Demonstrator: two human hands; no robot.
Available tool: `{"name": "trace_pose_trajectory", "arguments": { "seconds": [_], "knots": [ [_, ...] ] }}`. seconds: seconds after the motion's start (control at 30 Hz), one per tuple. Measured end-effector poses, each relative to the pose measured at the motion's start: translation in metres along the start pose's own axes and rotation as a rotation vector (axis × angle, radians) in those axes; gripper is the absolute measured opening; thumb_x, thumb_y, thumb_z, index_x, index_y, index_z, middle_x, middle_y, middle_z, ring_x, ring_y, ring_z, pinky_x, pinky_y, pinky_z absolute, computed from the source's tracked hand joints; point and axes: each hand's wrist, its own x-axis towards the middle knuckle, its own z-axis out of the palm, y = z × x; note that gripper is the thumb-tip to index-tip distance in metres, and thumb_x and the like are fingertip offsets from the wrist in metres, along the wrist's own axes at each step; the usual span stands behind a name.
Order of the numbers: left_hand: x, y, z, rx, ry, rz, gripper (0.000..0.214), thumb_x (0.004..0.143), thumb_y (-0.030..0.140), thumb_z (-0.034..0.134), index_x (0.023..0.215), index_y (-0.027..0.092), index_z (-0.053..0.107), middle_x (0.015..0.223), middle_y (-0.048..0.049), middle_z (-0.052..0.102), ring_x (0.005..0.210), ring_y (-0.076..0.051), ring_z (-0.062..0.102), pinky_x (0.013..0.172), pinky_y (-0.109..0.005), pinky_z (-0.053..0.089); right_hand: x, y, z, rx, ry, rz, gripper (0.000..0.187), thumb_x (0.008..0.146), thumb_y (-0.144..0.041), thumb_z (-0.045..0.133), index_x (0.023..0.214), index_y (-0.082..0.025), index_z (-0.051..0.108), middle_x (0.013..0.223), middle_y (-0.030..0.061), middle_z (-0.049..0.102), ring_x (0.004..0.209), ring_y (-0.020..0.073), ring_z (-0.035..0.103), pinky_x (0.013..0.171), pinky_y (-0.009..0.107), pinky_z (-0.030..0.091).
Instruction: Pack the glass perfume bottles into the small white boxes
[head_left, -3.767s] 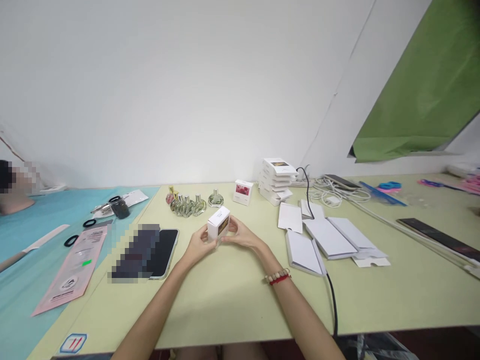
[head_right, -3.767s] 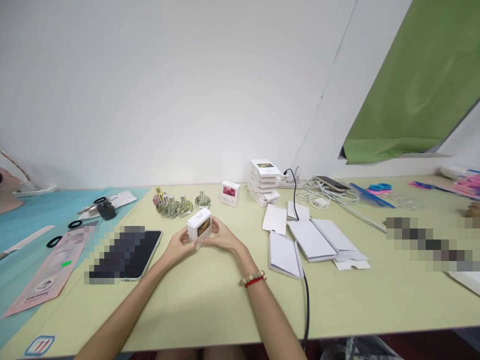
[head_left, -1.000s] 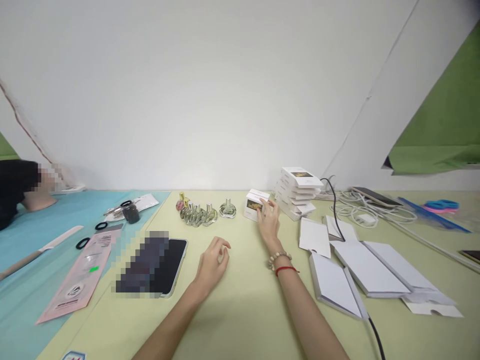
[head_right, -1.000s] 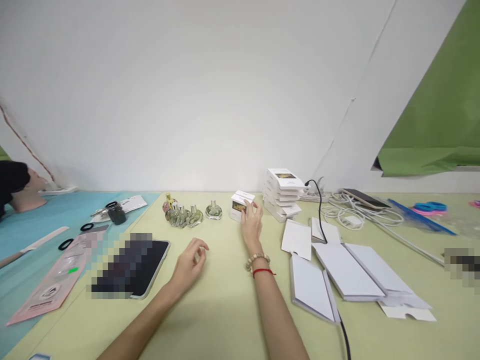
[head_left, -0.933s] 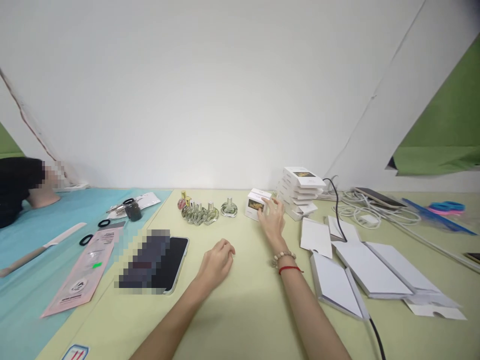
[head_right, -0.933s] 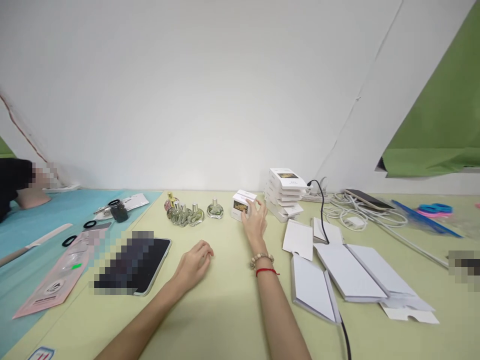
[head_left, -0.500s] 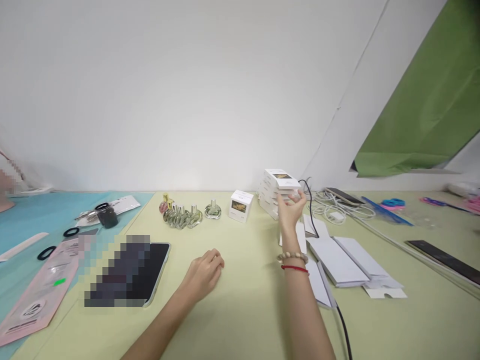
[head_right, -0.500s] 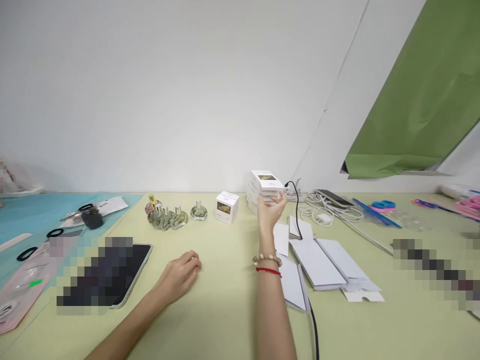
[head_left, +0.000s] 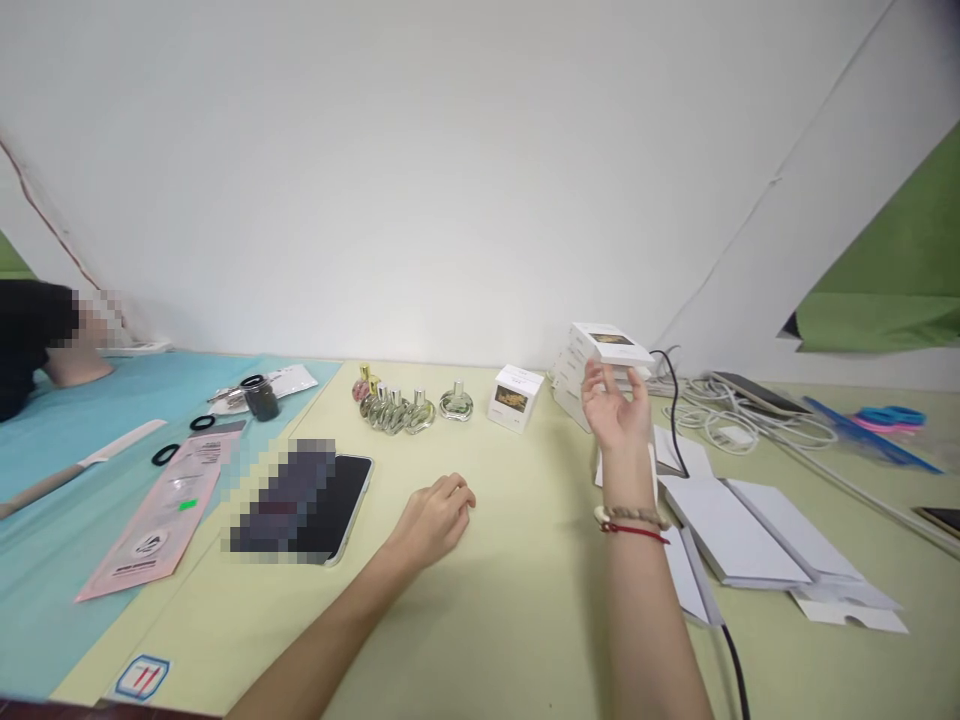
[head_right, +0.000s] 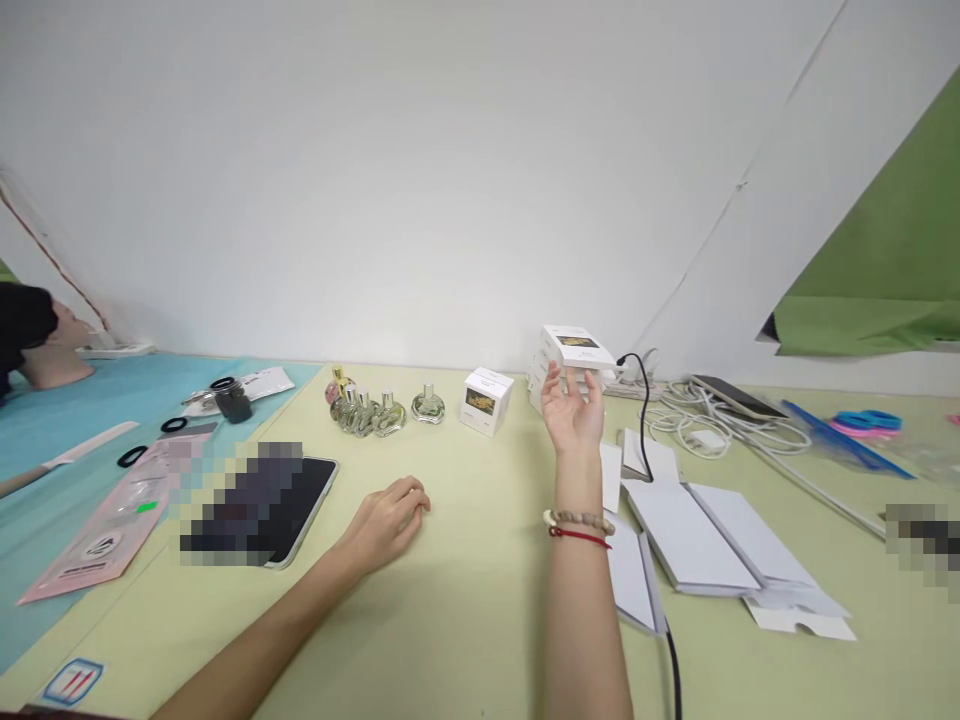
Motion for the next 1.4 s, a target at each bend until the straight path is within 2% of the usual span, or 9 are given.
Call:
{"name": "trace_pose_trajectory", "arguments": {
  "seconds": [0.2, 0.47, 0.6, 0.73, 0.83, 0.97, 1.1, 1.23, 1.4],
  "knots": [
    [0.000, 0.001, -0.001, -0.008, 0.028, -0.001, 0.020, 0.087, 0.013, 0.032, 0.091, 0.013, 0.052, 0.095, -0.0033, 0.044, 0.086, -0.007, 0.043, 0.065, -0.020, 0.031, -0.001, 0.003, 0.006, -0.026, 0.033, -0.051, 0.018, 0.079, -0.028, 0.048, 0.091, -0.015, 0.047, 0.105, 0.0062, 0.053, 0.103, 0.0114, 0.052, 0.073, 0.018, 0.050],
    [0.001, 0.003, -0.004, 0.020, 0.010, -0.012, 0.021, 0.088, 0.015, 0.033, 0.096, 0.013, 0.052, 0.096, -0.0035, 0.046, 0.089, -0.009, 0.043, 0.068, -0.020, 0.033, -0.003, 0.016, 0.014, -0.313, 0.269, -0.264, 0.025, 0.065, -0.023, 0.063, 0.082, -0.013, 0.048, 0.069, -0.0026, 0.053, 0.060, 0.0045, 0.054, 0.051, 0.012, 0.047],
    [0.001, 0.000, -0.002, 0.021, 0.083, -0.042, 0.024, 0.089, 0.018, 0.032, 0.106, 0.014, 0.048, 0.099, -0.0045, 0.045, 0.092, -0.009, 0.044, 0.073, -0.019, 0.035, -0.022, 0.008, 0.038, -0.450, -0.039, -0.199, 0.015, 0.062, -0.022, 0.056, 0.066, -0.014, 0.044, 0.051, -0.0047, 0.041, 0.046, 0.0058, 0.046, 0.047, 0.018, 0.046],
    [0.002, -0.006, -0.002, -0.078, 0.414, -0.209, 0.051, 0.086, 0.032, 0.046, 0.128, 0.015, 0.023, 0.111, -0.0074, 0.040, 0.087, -0.008, 0.046, 0.068, -0.017, 0.039, -0.051, 0.003, 0.068, -1.041, -0.307, -0.090, 0.023, 0.066, -0.032, 0.061, 0.075, -0.012, 0.055, 0.052, 0.0001, 0.049, 0.046, 0.0113, 0.050, 0.047, 0.026, 0.048],
    [0.003, -0.010, -0.006, -0.122, 0.610, -0.246, 0.078, 0.076, 0.042, 0.059, 0.131, 0.012, 0.013, 0.122, -0.0133, 0.029, 0.102, -0.011, 0.042, 0.071, -0.017, 0.042, -0.069, 0.016, 0.086, -1.380, -0.498, 0.158, 0.029, 0.071, -0.035, 0.059, 0.084, -0.009, 0.056, 0.065, 0.0062, 0.058, 0.055, 0.0138, 0.057, 0.051, 0.025, 0.050],
    [0.004, -0.012, -0.011, -0.137, 0.560, -0.215, 0.098, 0.064, 0.051, 0.069, 0.134, 0.012, 0.012, 0.126, -0.0152, 0.023, 0.119, -0.019, 0.029, 0.090, -0.026, 0.039, -0.082, 0.049, 0.100, -1.524, -0.757, 0.518, 0.032, 0.078, -0.041, 0.053, 0.079, -0.009, 0.051, 0.076, 0.0103, 0.062, 0.065, 0.0159, 0.061, 0.056, 0.024, 0.051],
    [0.004, -0.010, -0.008, -0.179, 0.449, -0.282, 0.101, 0.065, 0.047, 0.069, 0.137, 0.014, 0.007, 0.128, -0.0135, 0.022, 0.121, -0.020, 0.026, 0.099, -0.030, 0.032, -0.088, 0.072, 0.106, -1.495, -0.958, 0.633, 0.031, 0.080, -0.040, 0.050, 0.088, -0.010, 0.053, 0.087, 0.0097, 0.062, 0.078, 0.0160, 0.061, 0.058, 0.020, 0.050],
    [0.006, -0.015, -0.004, -0.160, 0.479, -0.396, 0.093, 0.066, 0.034, 0.069, 0.135, 0.017, 0.009, 0.125, -0.0116, 0.028, 0.115, -0.020, 0.032, 0.097, -0.033, 0.031, -0.085, 0.072, 0.103, -1.545, -0.953, 0.559, 0.029, 0.080, -0.039, 0.049, 0.087, -0.011, 0.055, 0.088, 0.0087, 0.061, 0.082, 0.0162, 0.060, 0.056, 0.019, 0.049],
    [0.006, -0.015, -0.006, -0.030, 0.448, -0.321, 0.084, 0.065, 0.033, 0.070, 0.131, 0.014, 0.023, 0.123, -0.0104, 0.031, 0.115, -0.019, 0.032, 0.098, -0.033, 0.025, -0.070, 0.058, 0.085, -1.889, -0.626, 0.424, 0.024, 0.073, -0.033, 0.056, 0.081, -0.010, 0.056, 0.087, 0.0097, 0.061, 0.075, 0.0164, 0.059, 0.049, 0.019, 0.047]
  ]
}}
